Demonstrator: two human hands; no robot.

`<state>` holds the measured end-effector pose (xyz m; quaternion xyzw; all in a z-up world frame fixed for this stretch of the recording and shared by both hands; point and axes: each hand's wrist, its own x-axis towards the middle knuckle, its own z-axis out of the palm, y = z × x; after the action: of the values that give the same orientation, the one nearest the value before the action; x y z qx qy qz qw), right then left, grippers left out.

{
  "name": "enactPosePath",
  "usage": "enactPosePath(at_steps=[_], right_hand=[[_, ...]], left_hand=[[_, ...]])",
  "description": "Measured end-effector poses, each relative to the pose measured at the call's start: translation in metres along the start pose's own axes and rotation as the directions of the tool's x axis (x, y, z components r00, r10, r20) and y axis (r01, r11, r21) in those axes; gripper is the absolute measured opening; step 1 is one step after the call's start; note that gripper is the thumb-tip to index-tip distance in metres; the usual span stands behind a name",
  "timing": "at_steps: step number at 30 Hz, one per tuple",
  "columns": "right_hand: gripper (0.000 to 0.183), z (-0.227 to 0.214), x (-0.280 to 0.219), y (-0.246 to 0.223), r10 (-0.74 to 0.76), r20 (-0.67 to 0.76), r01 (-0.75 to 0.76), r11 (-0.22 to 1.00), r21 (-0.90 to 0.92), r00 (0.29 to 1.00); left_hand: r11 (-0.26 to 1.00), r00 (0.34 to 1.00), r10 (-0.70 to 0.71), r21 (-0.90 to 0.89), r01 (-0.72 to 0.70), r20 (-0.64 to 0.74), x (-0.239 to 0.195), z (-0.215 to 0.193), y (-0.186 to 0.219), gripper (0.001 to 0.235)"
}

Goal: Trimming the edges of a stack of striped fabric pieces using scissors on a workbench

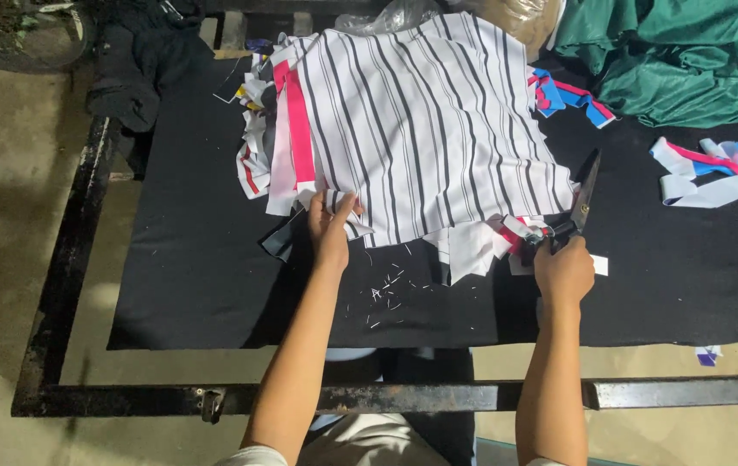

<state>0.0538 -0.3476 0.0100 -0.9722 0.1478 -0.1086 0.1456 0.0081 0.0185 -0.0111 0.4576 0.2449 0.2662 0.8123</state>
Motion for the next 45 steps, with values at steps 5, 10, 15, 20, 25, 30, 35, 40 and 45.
enactPosePath(at_steps=[5, 10, 15, 20, 25, 30, 35, 40, 45], right_hand=[[0.03, 0.008, 0.004, 0.006, -0.007, -0.003, 0.006, 0.999, -0.039, 1.0], [0.03, 0.006, 0.005, 0.005, 0.0, -0.001, 0.0, 1.0, -0.022, 1.0], [0.029, 0.005, 0.012, 0.006, -0.013, 0.056, 0.015, 0.999, -0.03, 0.998], [0.031, 0.012, 0.011, 0.008, 0.014, 0.035, -0.011, 0.997, -0.072, 0.999], [0.033, 0.012, 0.011, 0.008, 0.021, 0.053, -0.016, 0.997, -0.081, 0.998], [0.029, 0.013, 0.012, 0.012, -0.002, 0.042, 0.006, 0.995, -0.103, 0.999], [0.028, 0.008, 0.007, 0.008, -0.003, 0.034, 0.006, 0.997, -0.082, 0.999], [0.027, 0.008, 0.01, 0.008, 0.016, 0.032, -0.014, 0.997, -0.073, 0.999], [0.028, 0.002, 0.007, 0.0, 0.026, 0.056, -0.02, 0.994, -0.103, 0.998]], left_hand=[[0.995, 0.999, -0.037, -0.088, 0.035, -0.027, 0.016, -0.009, -0.024, 0.037], [0.998, 1.0, -0.02, -0.067, 0.02, -0.003, 0.005, -0.003, -0.005, 0.052], [0.992, 0.995, 0.089, 0.087, -0.092, 0.036, 0.013, -0.013, -0.001, 0.05], [0.984, 0.993, -0.12, -0.128, 0.121, 0.014, 0.015, -0.003, 0.014, 0.035], [0.814, 0.899, -0.402, -0.382, 0.439, 0.175, 0.024, -0.009, 0.011, 0.02], [0.722, 0.799, -0.529, -0.344, 0.601, 0.286, 0.041, -0.032, -0.031, 0.05], [0.952, 0.936, -0.304, 0.017, 0.306, 0.176, 0.008, -0.004, 0.02, 0.042], [0.873, 0.99, 0.013, 0.482, -0.079, 0.139, -0.001, -0.003, 0.026, 0.039], [0.785, 0.935, 0.234, 0.516, -0.343, 0.265, -0.011, 0.005, 0.047, 0.032]])
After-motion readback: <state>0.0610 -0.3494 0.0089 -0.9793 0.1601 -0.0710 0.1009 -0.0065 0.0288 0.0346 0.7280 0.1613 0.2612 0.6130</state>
